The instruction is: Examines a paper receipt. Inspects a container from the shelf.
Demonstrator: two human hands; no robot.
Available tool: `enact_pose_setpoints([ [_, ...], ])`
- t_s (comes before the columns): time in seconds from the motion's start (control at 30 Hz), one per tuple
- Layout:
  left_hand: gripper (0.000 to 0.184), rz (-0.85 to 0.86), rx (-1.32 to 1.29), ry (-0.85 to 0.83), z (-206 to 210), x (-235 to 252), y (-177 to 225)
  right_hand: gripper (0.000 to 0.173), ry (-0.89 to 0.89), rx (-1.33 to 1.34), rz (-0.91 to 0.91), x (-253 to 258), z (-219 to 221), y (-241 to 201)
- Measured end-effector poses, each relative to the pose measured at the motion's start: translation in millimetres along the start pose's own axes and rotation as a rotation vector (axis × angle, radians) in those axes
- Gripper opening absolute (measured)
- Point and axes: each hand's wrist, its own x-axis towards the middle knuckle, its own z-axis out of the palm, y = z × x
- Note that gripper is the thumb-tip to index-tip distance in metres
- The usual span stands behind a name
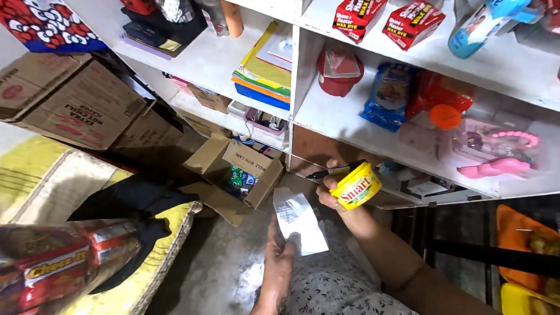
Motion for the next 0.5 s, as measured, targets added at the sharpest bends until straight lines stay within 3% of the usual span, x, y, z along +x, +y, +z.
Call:
enact_pose_setpoints([
  [0.5,0.071,0.048,0.009,-0.024,-1.8,-2.1,2.7,0.041,-0.042,-0.018,0.033,2.7,3.0,4.6],
])
